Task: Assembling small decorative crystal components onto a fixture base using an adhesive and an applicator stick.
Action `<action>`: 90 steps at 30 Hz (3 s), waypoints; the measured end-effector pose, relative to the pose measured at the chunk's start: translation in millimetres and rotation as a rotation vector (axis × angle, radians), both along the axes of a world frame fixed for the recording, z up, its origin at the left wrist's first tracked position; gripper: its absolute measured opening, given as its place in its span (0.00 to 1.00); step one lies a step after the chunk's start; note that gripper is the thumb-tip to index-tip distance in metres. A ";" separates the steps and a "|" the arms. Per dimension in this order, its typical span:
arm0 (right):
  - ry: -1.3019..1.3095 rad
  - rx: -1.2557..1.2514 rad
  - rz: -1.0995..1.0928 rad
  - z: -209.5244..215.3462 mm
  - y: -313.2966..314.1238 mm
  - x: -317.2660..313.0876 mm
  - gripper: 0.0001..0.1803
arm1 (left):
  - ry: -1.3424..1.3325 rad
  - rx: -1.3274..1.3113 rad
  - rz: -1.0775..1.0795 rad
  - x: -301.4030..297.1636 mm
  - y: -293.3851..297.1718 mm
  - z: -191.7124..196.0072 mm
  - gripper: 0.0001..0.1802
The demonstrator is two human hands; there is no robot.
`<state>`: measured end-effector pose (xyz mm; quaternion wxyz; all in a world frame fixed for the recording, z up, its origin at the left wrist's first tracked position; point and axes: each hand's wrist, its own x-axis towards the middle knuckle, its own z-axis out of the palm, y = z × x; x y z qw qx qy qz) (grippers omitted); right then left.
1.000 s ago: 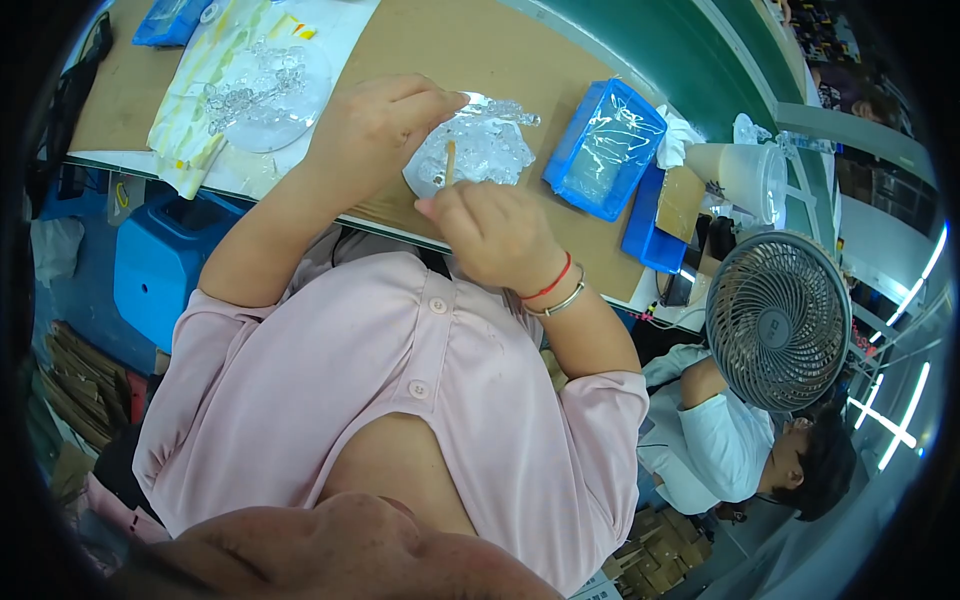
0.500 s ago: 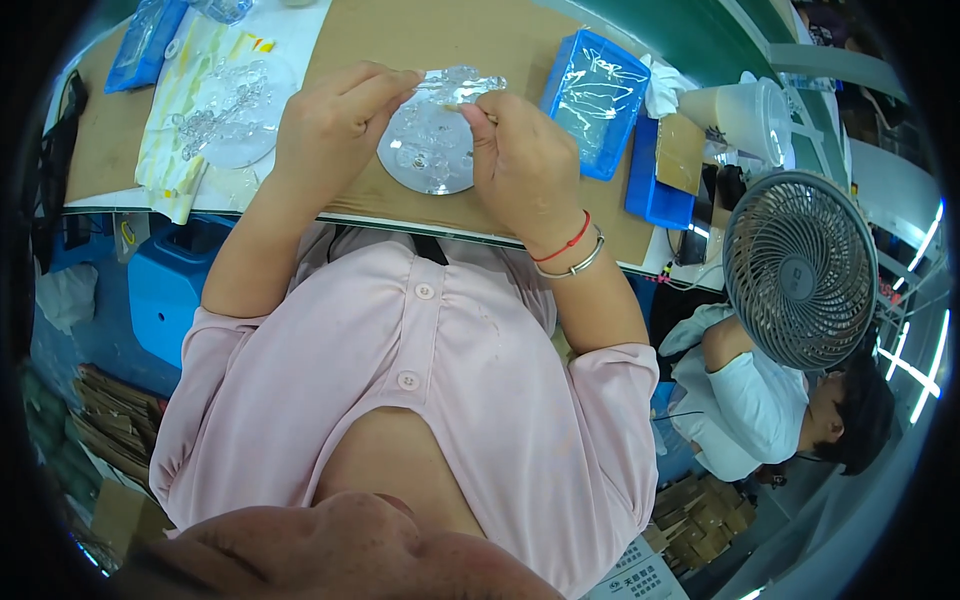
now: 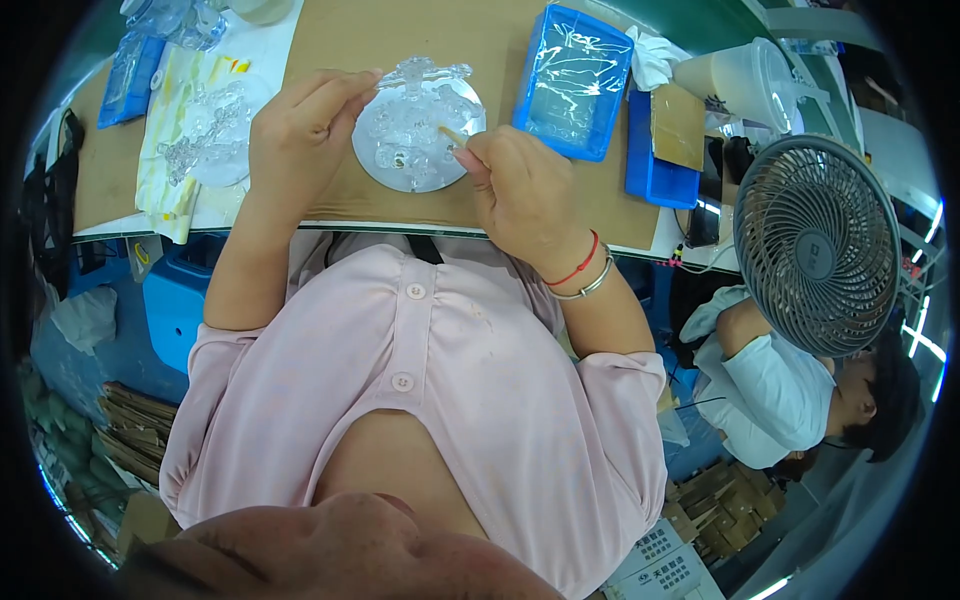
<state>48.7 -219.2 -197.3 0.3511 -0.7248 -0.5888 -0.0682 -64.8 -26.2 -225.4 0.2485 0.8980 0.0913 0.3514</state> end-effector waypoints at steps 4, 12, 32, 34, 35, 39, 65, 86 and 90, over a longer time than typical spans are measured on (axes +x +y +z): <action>0.047 0.025 -0.109 -2.4 -8.4 6.4 0.04 | 0.045 -0.070 -0.015 4.9 -0.4 4.6 0.08; 0.122 0.071 -0.229 -15.2 -11.4 22.2 0.07 | 0.063 -0.213 -0.037 14.5 -6.8 -2.1 0.07; -0.004 0.214 -0.092 -36.9 -42.5 28.1 0.04 | 0.131 -0.275 0.034 16.5 -7.5 -6.7 0.08; 0.026 0.178 -0.058 -36.8 -58.4 18.5 0.05 | 0.134 -0.275 0.045 16.3 -7.9 -6.0 0.08; 0.056 0.138 -0.022 -37.3 -64.2 14.4 0.06 | 0.132 -0.272 0.047 16.4 -8.1 -5.6 0.08; 0.106 0.164 -0.019 -39.3 -64.6 9.3 0.07 | 0.126 -0.285 0.035 16.9 -8.6 -5.6 0.08; 0.111 0.226 0.100 -49.8 -53.2 -8.3 0.06 | 0.007 -0.136 0.158 2.5 -14.4 -16.6 0.09; -0.002 0.239 -0.410 -28.3 -74.9 37.5 0.08 | 0.102 -0.330 0.119 -4.3 -17.3 5.5 0.11; 0.137 0.302 -0.399 -20.0 -81.3 27.0 0.08 | 0.165 -0.237 0.134 -19.0 -9.5 2.5 0.12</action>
